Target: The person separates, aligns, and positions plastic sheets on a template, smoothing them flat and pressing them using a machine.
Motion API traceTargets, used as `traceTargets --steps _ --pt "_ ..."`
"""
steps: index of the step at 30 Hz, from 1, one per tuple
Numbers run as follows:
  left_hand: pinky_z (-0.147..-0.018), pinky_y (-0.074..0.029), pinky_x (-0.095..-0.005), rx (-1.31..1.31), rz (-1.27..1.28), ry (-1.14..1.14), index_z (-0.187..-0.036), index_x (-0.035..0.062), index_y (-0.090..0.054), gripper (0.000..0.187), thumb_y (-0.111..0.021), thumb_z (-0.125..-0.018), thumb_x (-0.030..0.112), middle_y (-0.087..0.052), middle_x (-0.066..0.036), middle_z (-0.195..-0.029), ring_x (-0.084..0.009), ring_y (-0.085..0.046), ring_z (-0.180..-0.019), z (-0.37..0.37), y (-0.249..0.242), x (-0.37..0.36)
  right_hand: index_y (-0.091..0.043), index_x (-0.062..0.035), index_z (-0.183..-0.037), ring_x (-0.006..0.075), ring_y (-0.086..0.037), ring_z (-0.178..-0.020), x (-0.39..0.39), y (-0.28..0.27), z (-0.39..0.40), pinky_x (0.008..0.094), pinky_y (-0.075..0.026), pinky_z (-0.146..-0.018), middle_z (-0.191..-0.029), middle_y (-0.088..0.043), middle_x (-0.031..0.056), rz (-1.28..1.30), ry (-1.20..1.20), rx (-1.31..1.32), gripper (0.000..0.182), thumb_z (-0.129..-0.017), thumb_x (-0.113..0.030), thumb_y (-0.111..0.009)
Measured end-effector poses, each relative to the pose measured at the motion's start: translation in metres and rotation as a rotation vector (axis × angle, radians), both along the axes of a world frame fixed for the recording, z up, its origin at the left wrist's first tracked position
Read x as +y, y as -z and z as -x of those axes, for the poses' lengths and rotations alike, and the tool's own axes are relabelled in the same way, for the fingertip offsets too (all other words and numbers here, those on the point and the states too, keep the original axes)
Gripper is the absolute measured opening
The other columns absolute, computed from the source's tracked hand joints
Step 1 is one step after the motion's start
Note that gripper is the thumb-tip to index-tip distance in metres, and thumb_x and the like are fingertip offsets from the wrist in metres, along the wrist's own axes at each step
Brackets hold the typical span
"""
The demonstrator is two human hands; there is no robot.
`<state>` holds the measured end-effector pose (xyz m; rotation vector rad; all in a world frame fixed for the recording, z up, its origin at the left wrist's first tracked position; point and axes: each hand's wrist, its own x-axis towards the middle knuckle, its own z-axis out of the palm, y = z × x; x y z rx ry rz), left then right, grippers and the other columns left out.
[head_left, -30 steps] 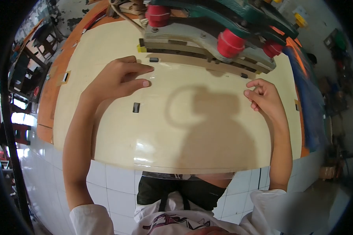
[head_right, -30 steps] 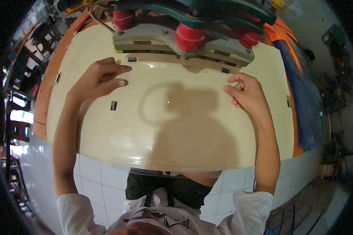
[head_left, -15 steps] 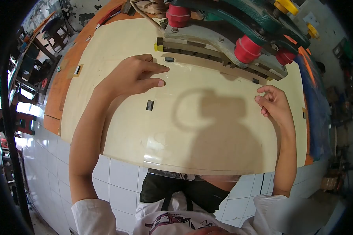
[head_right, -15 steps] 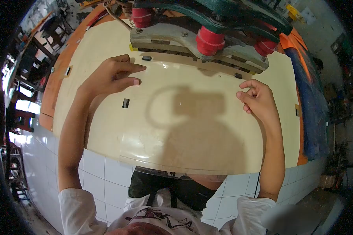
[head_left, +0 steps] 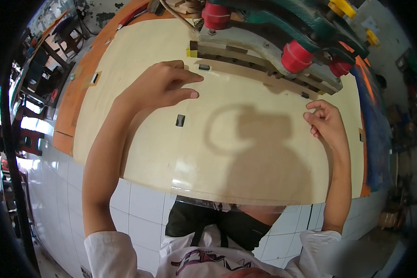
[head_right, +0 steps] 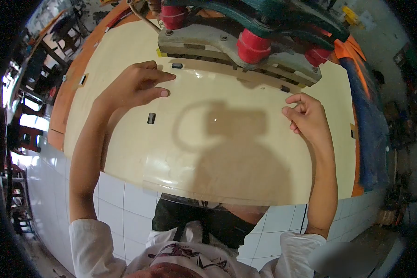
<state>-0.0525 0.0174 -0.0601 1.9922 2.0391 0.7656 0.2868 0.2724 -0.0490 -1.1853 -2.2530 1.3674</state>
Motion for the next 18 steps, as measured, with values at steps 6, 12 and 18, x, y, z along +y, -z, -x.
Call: traceTargets --steps 6,12,18 --pt "-0.061 -0.04 -0.0361 0.009 -0.001 -0.001 -0.117 0.0046 -0.073 0.042 -0.078 -0.085 0.031 -0.052 -0.009 -0.075 -0.0207 -0.049 -0.064 0.0016 0.0019 0.0003 -0.061 0.004 -0.11 0.0067 -0.05 -0.047 -0.0001 0.0001 0.0001 0.023 -0.038 -0.041 -0.06 -0.053 -0.0008 -0.033 -0.006 0.003 0.024 -0.089 -0.005 -0.071" --pt "-0.063 -0.041 -0.0358 -0.012 0.009 -0.018 -0.116 0.0047 -0.073 0.042 -0.079 -0.084 0.031 -0.052 -0.009 -0.074 -0.0201 -0.05 -0.066 0.0033 0.0035 0.0008 -0.062 0.0042 -0.109 0.0065 -0.051 -0.047 0.0034 0.0034 -0.0021 0.0231 -0.038 -0.041 -0.059 -0.054 -0.0008 -0.022 -0.028 0.031 0.023 -0.09 -0.006 -0.071" --pt "-0.065 -0.043 -0.0364 -0.013 -0.015 -0.003 -0.117 0.0047 -0.073 0.04 -0.078 -0.085 0.029 -0.054 -0.009 -0.073 -0.0214 -0.051 -0.068 0.0037 0.0033 0.0002 -0.064 0.0041 -0.11 0.0064 -0.052 -0.047 0.0016 0.0016 -0.0019 0.023 -0.039 -0.041 -0.059 -0.055 -0.0006 -0.056 -0.036 0.009 0.025 -0.089 -0.007 -0.071"
